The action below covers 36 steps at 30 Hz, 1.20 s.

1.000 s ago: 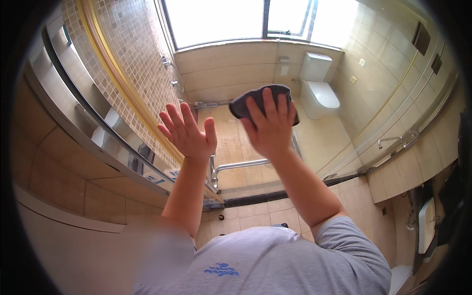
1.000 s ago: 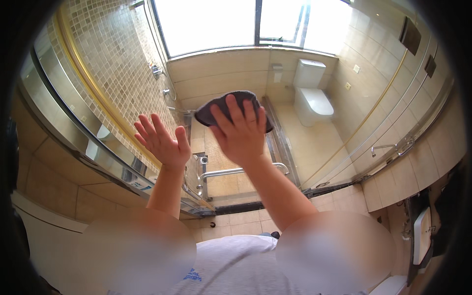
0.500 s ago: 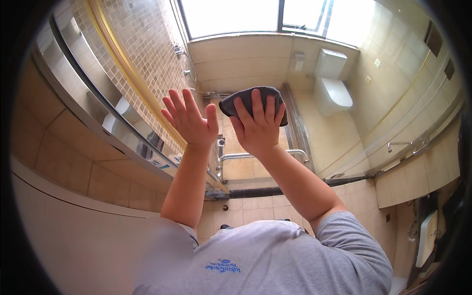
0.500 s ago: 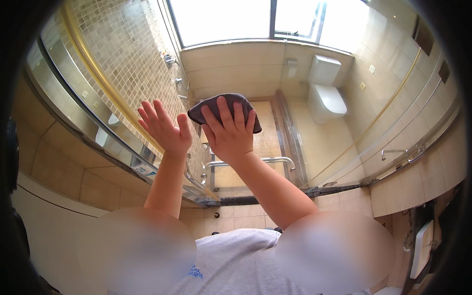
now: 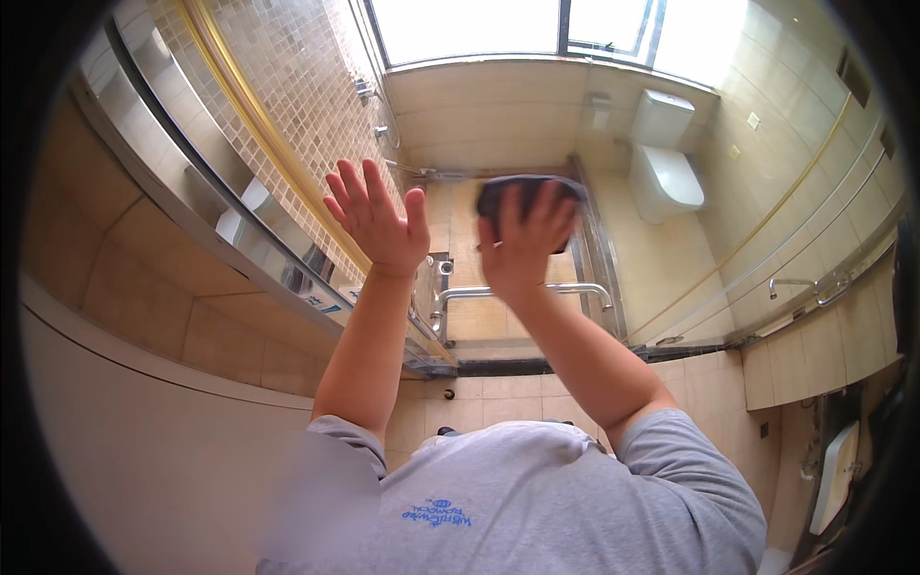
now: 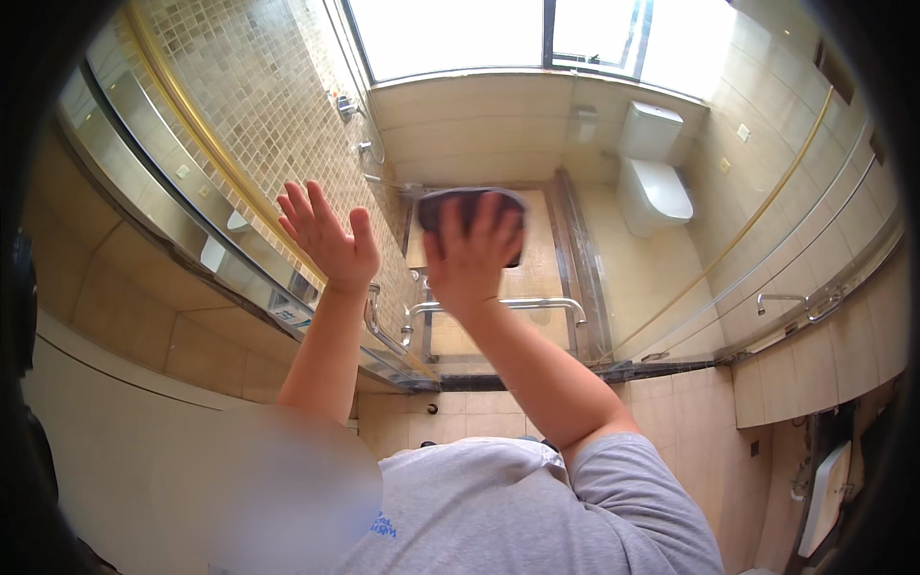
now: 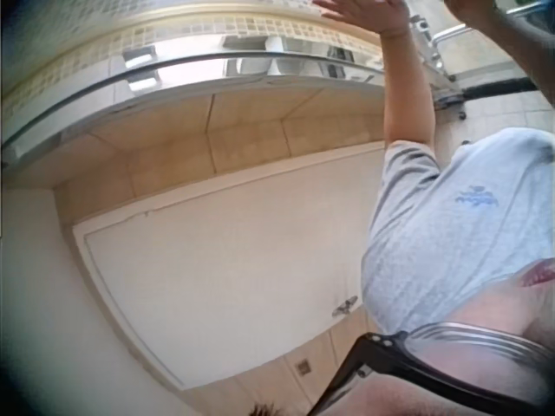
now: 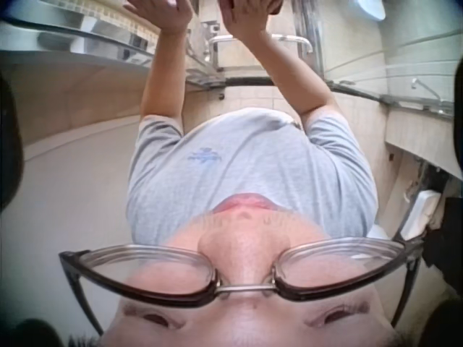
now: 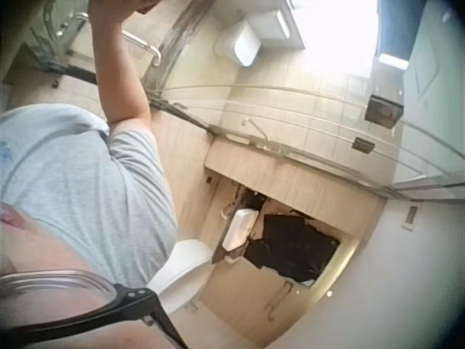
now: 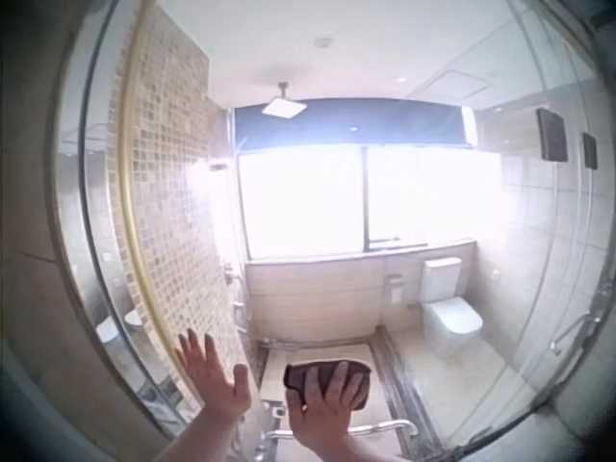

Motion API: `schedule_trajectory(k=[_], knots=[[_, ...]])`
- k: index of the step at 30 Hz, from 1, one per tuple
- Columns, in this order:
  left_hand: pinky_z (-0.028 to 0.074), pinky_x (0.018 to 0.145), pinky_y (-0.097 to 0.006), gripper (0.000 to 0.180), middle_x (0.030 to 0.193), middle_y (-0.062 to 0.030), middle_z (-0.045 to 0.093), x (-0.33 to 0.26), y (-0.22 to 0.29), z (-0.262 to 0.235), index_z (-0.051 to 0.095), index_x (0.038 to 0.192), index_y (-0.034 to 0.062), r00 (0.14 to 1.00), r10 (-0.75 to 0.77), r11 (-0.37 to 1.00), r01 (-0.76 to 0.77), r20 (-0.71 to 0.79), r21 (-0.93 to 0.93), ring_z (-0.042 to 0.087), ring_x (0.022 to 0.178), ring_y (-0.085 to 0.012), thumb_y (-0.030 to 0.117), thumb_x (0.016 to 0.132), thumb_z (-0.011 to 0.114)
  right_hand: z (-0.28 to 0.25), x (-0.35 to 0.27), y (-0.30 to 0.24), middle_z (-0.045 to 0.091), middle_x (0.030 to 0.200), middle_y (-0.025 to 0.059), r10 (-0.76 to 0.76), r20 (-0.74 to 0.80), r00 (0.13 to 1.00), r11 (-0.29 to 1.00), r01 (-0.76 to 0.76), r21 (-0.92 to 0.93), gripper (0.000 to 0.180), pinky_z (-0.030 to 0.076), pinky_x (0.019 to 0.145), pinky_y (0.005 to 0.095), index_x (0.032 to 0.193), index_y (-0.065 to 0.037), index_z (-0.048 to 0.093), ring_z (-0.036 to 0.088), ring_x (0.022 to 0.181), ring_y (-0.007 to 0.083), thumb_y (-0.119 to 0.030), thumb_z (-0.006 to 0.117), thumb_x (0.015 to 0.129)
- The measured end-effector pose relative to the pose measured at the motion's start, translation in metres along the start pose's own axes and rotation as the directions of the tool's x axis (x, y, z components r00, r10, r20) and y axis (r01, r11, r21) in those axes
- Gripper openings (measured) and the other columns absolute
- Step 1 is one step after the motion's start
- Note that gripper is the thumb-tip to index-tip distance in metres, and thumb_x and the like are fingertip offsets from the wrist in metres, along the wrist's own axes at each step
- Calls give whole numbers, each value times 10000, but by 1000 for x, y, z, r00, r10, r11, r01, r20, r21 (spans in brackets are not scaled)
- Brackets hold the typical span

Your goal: The person wipes the tiled wall and glass shower door with a dark cloth. They move around the bathroom to clean different sections of the wall and the glass panel, using consistent wiping motions.

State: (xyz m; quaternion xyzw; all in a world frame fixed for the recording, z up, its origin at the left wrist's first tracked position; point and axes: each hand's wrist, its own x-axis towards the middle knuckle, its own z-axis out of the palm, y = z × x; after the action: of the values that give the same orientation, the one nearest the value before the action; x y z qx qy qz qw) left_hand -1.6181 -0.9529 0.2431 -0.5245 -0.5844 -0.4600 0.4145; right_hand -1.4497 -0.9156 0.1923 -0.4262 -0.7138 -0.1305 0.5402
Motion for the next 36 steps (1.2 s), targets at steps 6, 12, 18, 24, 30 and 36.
schedule_trajectory(k=[6,12,18,24,30,36], knots=[[396,1050,-466,409,1421,-272,410,-48,64,-48,447,1346,-87,980,-169,773,199,106,-602,387,1351,-405,98,982,469,-59,11,-8,224,1568,166,-96,379,921,911,-72,405,530,69,1136,562,1444,-192,432,194,1417,442,-442,383,980],[250,1094,-591,588,1424,-258,410,-47,147,0,450,1330,-92,938,91,994,-66,334,-85,336,1335,-489,297,902,561,-109,37,29,408,1465,196,-235,384,893,692,-123,711,531,201,1133,457,1391,-37,456,330,1381,380,-383,397,992],[109,1078,-692,672,1526,-248,248,-68,133,38,385,1420,4,965,-78,995,59,250,83,168,1383,-543,425,915,528,-102,57,71,434,1450,181,-316,10,949,931,307,199,468,161,1141,497,1319,-118,567,347,1375,386,-340,582,908],[116,1133,-602,671,1518,-344,162,-1,39,0,174,1465,-110,942,-329,936,335,-67,110,135,1383,-566,344,1010,364,-45,41,96,269,1567,107,-395,-59,917,904,376,-203,497,18,1178,503,1417,-321,465,161,1463,359,-484,451,948],[90,1086,-693,663,1534,-323,131,-4,77,26,302,1469,19,986,-166,986,166,-3,12,110,1391,-566,402,950,452,-38,43,101,254,1572,113,-383,-92,919,906,354,-231,536,22,1176,505,1438,-314,442,160,1461,370,-514,444,941],[99,1083,-684,519,1523,-180,296,-23,100,28,506,1372,204,965,230,970,-237,128,46,194,1389,-496,426,904,539,-39,38,105,291,1555,130,-386,-136,912,913,358,-194,516,40,1175,496,1412,-263,491,186,1456,361,-491,460,950]])
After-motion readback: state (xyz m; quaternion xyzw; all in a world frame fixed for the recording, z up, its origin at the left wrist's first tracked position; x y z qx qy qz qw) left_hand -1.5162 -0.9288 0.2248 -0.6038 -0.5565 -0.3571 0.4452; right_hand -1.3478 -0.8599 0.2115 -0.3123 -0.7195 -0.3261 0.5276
